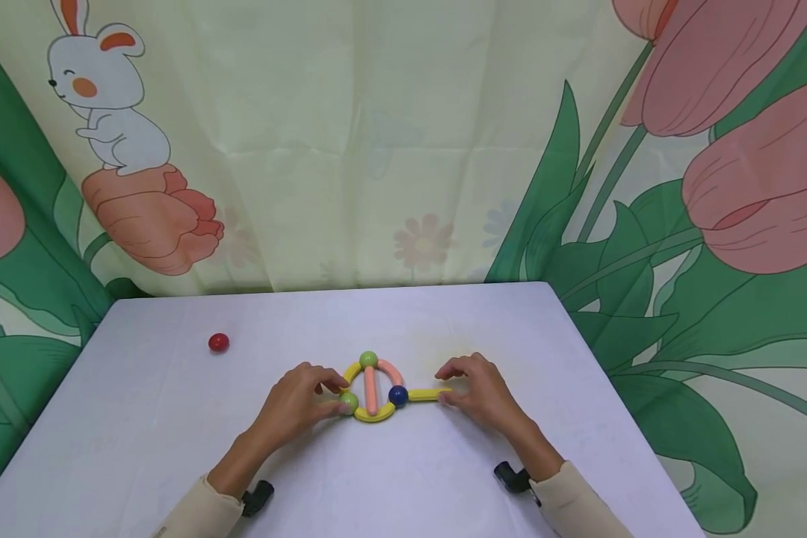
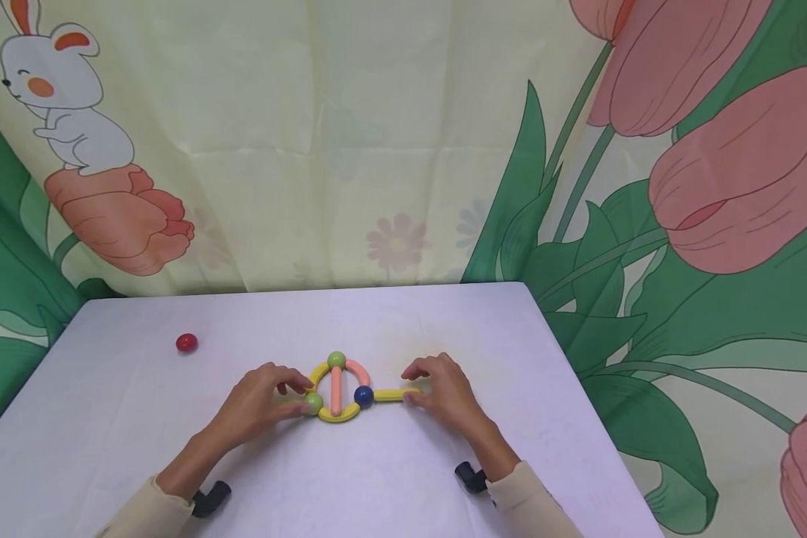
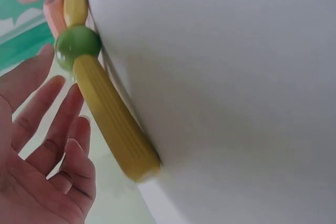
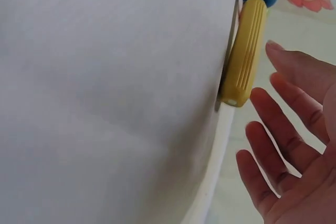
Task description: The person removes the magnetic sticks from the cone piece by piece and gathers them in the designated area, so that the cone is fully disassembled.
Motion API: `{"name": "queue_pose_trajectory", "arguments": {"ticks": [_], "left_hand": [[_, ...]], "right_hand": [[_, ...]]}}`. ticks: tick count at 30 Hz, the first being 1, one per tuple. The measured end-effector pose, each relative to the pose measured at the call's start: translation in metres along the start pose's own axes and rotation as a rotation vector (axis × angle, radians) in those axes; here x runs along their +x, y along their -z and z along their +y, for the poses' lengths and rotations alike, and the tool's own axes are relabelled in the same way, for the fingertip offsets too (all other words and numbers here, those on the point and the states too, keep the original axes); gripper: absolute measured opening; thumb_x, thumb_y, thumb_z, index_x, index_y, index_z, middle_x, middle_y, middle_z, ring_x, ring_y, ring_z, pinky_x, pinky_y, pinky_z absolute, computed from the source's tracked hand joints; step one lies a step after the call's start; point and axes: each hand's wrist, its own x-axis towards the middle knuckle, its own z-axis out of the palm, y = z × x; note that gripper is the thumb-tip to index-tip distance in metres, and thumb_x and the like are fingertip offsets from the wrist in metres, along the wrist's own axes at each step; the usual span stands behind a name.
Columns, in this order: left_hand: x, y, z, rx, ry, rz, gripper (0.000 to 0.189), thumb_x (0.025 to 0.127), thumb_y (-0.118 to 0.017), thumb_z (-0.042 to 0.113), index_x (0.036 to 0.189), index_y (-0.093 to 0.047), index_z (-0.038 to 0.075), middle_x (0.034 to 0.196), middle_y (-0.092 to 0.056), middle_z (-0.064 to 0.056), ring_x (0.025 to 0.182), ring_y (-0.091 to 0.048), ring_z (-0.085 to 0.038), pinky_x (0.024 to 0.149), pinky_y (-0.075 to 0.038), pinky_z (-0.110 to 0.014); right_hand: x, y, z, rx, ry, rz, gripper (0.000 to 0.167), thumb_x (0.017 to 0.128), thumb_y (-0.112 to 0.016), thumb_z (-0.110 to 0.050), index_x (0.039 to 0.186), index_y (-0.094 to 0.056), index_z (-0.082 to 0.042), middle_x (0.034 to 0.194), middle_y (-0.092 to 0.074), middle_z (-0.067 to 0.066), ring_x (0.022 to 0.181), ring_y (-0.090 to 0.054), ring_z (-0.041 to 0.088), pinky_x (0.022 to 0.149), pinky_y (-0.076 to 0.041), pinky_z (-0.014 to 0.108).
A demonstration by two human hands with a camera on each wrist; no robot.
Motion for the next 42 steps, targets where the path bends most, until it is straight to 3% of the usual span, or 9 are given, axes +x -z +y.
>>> {"name": "queue_pose_trajectory", "arguments": {"ticks": [7,13,18,23,29,35,42], "left_hand": [[-0.009,0.012,-0.013,0.025,-0.010,0.022,0.031,0.078,-0.096,0.023,0.107,-0.082,0.024,0.097,-0.076,0.010,0.094,-0.062,-0.013,0.078,-0.051,-0.031],[-0.013,0.016,-0.019,0.035,0.001,-0.025,0.025,0.078,-0.096,0.020,0.098,-0.083,0.025,0.092,-0.074,0.013,0.092,-0.061,-0.011,0.078,-0.051,-0.031],[-0.014,0.019,-0.022,0.032,0.005,-0.050,0.025,0.077,-0.096,0.017,0.097,-0.082,0.025,0.090,-0.073,0.014,0.088,-0.060,-0.009,0.078,-0.050,-0.031],[-0.013,0.019,-0.025,0.018,0.016,-0.062,0.026,0.077,-0.096,0.014,0.095,-0.081,0.026,0.086,-0.069,0.015,0.084,-0.060,-0.008,0.077,-0.050,-0.029],[-0.013,0.018,-0.028,-0.010,-0.001,-0.065,0.025,0.077,-0.095,0.010,0.092,-0.080,0.025,0.082,-0.067,0.014,0.075,-0.057,-0.006,0.069,-0.048,-0.023],[-0.014,0.018,-0.031,-0.027,-0.029,-0.085,0.023,0.078,-0.094,0.010,0.092,-0.080,0.022,0.080,-0.066,0.013,0.071,-0.057,-0.005,0.066,-0.048,-0.022],[-0.013,0.018,-0.026,-0.012,0.031,-0.096,0.023,0.077,-0.095,0.012,0.091,-0.080,0.024,0.078,-0.065,0.013,0.071,-0.056,-0.008,0.067,-0.047,-0.023]], "right_hand": [[0.005,-0.007,-0.018,0.094,0.066,0.016,0.031,0.080,-0.095,-0.022,0.105,-0.080,-0.029,0.101,-0.075,-0.016,0.105,-0.059,0.011,0.092,-0.051,0.042],[0.010,-0.020,-0.038,0.179,0.156,-0.041,0.032,0.080,-0.095,-0.022,0.108,-0.081,-0.024,0.106,-0.078,-0.010,0.106,-0.060,0.017,0.094,-0.052,0.049],[0.015,-0.032,-0.053,0.202,0.255,-0.078,0.033,0.081,-0.095,-0.020,0.110,-0.081,-0.017,0.110,-0.079,-0.007,0.107,-0.061,0.022,0.093,-0.053,0.047],[0.020,-0.043,-0.064,0.194,0.316,-0.097,0.033,0.081,-0.094,-0.019,0.111,-0.081,-0.022,0.110,-0.079,-0.012,0.104,-0.062,0.024,0.089,-0.053,0.041],[0.025,-0.054,-0.076,0.197,0.340,-0.151,0.031,0.081,-0.094,-0.020,0.110,-0.082,-0.020,0.105,-0.081,-0.005,0.099,-0.061,0.025,0.085,-0.048,0.031],[0.027,-0.064,-0.087,0.142,0.343,-0.170,0.028,0.080,-0.095,-0.018,0.105,-0.084,-0.020,0.088,-0.077,-0.006,0.091,-0.055,0.017,0.079,-0.044,0.024],[0.029,-0.071,-0.093,0.002,0.370,-0.142,0.024,0.079,-0.095,-0.020,0.100,-0.085,-0.023,0.069,-0.066,-0.015,0.089,-0.048,0.006,0.077,-0.042,0.020]]}}
